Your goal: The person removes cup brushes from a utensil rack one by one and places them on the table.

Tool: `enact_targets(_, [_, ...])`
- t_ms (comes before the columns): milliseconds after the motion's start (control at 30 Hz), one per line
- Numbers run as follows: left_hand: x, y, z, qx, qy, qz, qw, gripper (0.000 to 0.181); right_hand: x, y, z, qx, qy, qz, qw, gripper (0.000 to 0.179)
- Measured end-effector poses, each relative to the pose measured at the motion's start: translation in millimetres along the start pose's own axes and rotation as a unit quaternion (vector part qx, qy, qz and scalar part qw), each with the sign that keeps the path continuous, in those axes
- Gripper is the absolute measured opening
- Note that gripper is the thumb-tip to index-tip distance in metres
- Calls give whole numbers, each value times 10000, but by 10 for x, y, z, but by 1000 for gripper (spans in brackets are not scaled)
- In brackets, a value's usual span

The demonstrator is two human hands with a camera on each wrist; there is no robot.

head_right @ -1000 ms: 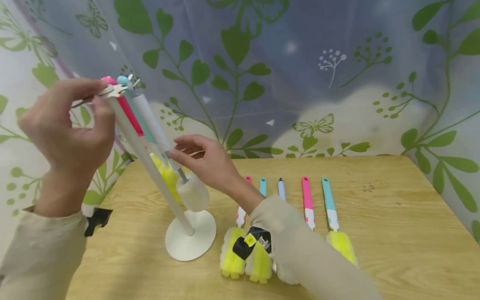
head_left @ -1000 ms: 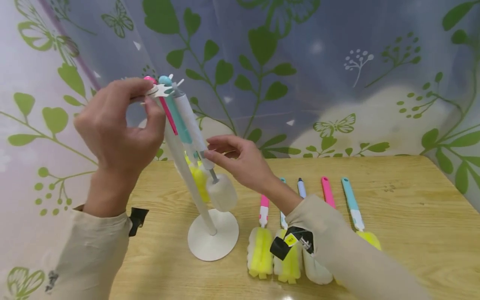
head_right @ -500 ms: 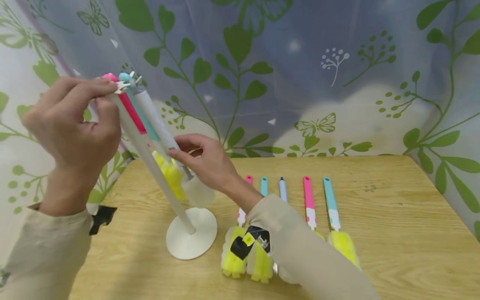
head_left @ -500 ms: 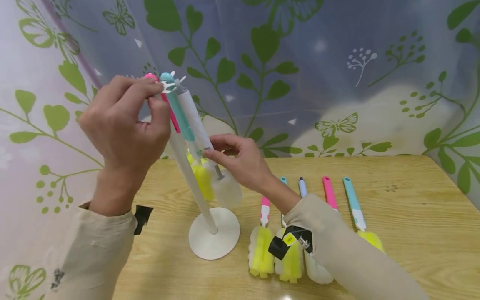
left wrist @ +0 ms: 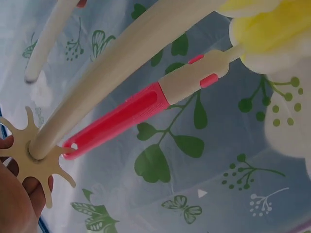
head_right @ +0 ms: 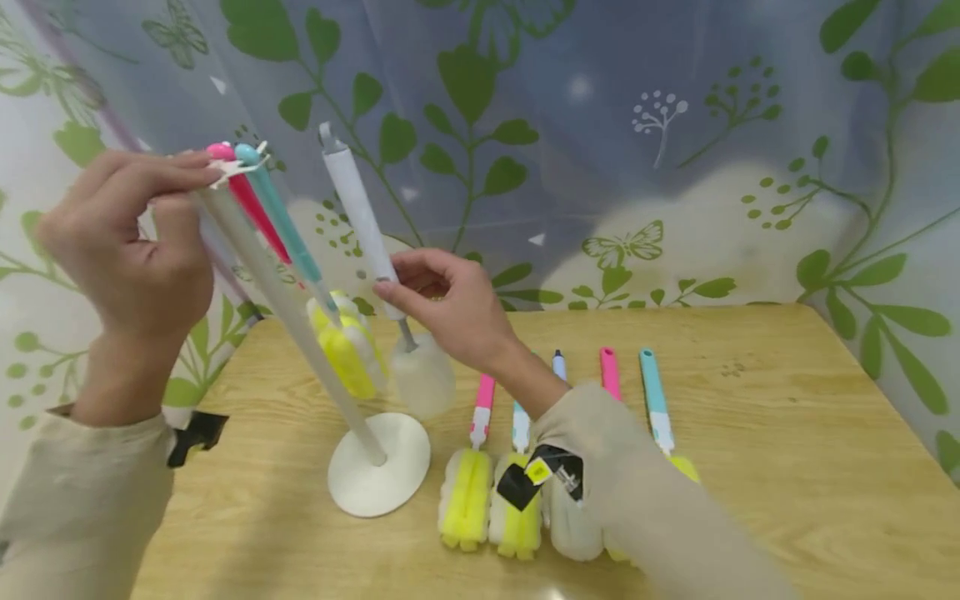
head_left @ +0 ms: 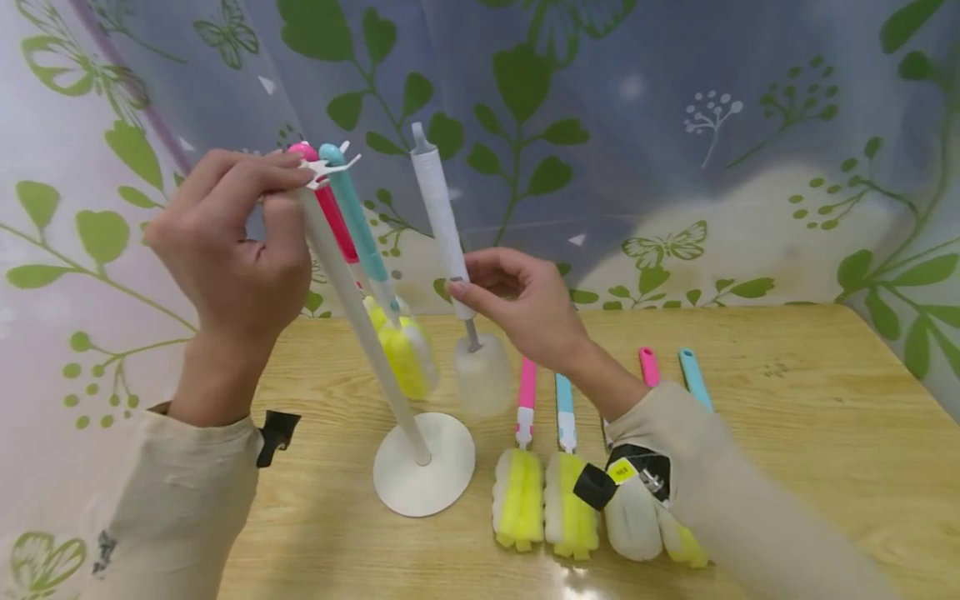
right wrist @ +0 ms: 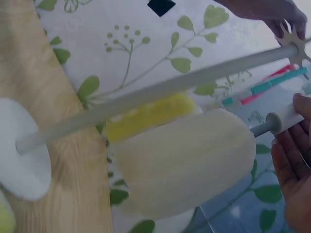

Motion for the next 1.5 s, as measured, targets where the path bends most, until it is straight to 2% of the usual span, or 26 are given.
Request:
enact_targets(233, [58, -46, -76, 448, 1080, -233, 9929, 37, 609, 114, 4, -152, 512, 481, 9974, 21])
enact_targets(400, [68, -40, -117, 756, 1446, -305, 9861, 35, 1110, 306, 36, -327, 1061, 909, 9897, 22])
enact_targets(500, [72, -30, -131, 805, 1440, -371, 9856, 34, 1414, 465, 50, -478, 1544, 1156, 9801, 22])
enact_targets(700, [80, -27, -146, 828, 1552, -381, 9837, 35, 1977, 797, 42, -946, 2269, 1695, 9544, 25])
enact_targets(833, [69, -35, -150, 852, 1654, -259, 9822, 35, 2263, 1006, 27, -1158, 2514, 2013, 9396, 24])
enact_targets(967, [54, -34, -146, 886, 1699, -138, 9814, 35, 2473, 1198, 40, -1340, 2755, 2113, 9282, 23])
enact_targets(1033, [50, -32, -141, 905, 1702, -91, 9812, 35, 2555, 1286, 59, -1565, 2952, 2071, 9195, 20])
enact_targets(1100, [47, -30, -133, 913, 1672, -90, 9816, 35, 2630, 1371, 87, -1970, 3243, 1916, 9051, 21])
enact_targets(1200, [40, -27, -123, 928, 1652, -86, 9818, 34, 2708, 1495, 170, -2758, 3603, 1374, 8805, 40])
enact_targets(1267, [33, -23, -118, 938, 1648, -83, 9818, 34, 2745, 1579, 254, -3271, 3651, 899, 8670, 53])
enact_targets(1367, [13, -9, -115, 960, 1699, -46, 9808, 34, 2780, 1712, 407, -3855, 3424, 276, 8564, 64])
enact_targets(1400, [7, -4, -115, 961, 1709, -42, 9806, 34, 2790, 1758, 456, -3984, 3290, 132, 8561, 66])
enact_targets(1500, [-18, 10, -112, 975, 1778, -11, 9792, 34, 2807, 1890, 590, -4375, 3069, -207, 8450, 69])
Point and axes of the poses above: each hand's wrist, its own y-axis away from the middle knuckle, its own x-axis out of the back of the hand, z = x × y, the point moved 2 cm from there along -y, towards the middle knuckle, and after that the axes turned 1 degree about y, right-handed, at the moved point
